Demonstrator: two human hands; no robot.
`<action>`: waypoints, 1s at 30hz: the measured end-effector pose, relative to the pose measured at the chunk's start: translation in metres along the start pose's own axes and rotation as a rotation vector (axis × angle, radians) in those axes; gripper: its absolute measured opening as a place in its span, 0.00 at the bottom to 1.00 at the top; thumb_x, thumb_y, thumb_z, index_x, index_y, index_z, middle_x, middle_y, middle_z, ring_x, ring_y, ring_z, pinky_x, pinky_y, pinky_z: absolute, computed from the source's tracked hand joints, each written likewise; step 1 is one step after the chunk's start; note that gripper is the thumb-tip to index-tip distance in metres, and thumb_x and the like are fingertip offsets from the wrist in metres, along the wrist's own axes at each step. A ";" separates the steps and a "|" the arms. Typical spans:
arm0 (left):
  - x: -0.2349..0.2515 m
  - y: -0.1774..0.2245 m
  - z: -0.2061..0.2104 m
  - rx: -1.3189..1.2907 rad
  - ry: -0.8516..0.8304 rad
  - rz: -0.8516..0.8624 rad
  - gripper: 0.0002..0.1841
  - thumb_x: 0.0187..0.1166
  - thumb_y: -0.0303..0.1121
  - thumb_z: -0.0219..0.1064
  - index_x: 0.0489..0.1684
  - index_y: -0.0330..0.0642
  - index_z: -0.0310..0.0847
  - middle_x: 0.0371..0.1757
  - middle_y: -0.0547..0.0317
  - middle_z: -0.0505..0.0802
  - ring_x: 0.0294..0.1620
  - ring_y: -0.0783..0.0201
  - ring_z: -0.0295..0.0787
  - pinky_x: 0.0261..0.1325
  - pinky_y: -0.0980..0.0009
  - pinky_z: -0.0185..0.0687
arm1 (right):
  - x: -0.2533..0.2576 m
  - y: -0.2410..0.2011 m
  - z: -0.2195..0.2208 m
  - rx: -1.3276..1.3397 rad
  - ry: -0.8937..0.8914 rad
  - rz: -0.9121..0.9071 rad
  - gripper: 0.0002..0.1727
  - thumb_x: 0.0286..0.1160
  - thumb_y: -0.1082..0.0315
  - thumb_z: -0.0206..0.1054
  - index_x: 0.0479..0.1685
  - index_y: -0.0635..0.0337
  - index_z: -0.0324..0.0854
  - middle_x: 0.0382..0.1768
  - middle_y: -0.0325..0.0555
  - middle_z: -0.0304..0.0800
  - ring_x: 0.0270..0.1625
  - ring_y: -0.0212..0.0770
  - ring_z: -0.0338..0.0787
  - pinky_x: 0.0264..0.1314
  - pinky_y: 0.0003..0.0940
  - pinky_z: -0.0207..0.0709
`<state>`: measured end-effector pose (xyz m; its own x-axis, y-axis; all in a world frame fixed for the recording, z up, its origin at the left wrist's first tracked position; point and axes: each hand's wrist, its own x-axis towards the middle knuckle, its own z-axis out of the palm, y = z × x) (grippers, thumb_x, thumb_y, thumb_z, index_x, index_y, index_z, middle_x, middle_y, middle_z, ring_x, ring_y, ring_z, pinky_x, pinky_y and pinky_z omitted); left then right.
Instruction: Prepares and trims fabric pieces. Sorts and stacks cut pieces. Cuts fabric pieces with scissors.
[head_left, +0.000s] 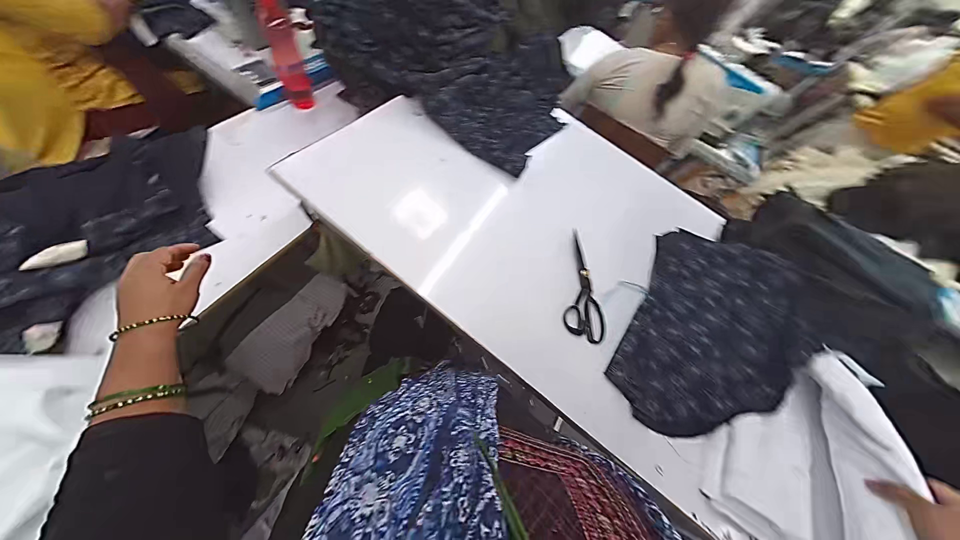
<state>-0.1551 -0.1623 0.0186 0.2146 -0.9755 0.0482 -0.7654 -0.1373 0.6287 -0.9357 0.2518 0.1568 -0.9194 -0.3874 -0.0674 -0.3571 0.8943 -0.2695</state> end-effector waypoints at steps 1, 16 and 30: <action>0.008 0.022 0.017 -0.020 -0.052 0.118 0.20 0.90 0.35 0.60 0.68 0.26 0.80 0.69 0.21 0.82 0.75 0.25 0.75 0.78 0.28 0.60 | -0.001 0.002 -0.008 0.086 0.040 0.043 0.25 0.69 0.73 0.71 0.67 0.76 0.78 0.66 0.72 0.82 0.69 0.58 0.82 0.75 0.57 0.71; -0.047 0.252 0.211 -0.279 -1.027 0.983 0.26 0.85 0.37 0.61 0.75 0.25 0.76 0.79 0.30 0.79 0.87 0.38 0.67 0.91 0.47 0.52 | -0.151 -0.107 -0.061 1.157 0.681 0.055 0.09 0.82 0.76 0.52 0.41 0.53 0.75 0.26 0.22 0.84 0.30 0.13 0.85 0.36 0.11 0.80; 0.043 0.249 0.180 -0.543 -0.982 0.145 0.24 0.88 0.30 0.61 0.79 0.30 0.64 0.63 0.42 0.87 0.53 0.65 0.89 0.59 0.67 0.85 | -0.214 -0.361 0.134 0.472 -0.622 -0.786 0.34 0.80 0.59 0.69 0.81 0.71 0.71 0.62 0.65 0.89 0.64 0.55 0.89 0.73 0.49 0.76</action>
<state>-0.4453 -0.2696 0.0375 -0.6078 -0.7214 -0.3319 -0.3280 -0.1525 0.9323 -0.5878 -0.0184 0.1404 -0.1736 -0.9731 -0.1516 -0.5845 0.2257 -0.7794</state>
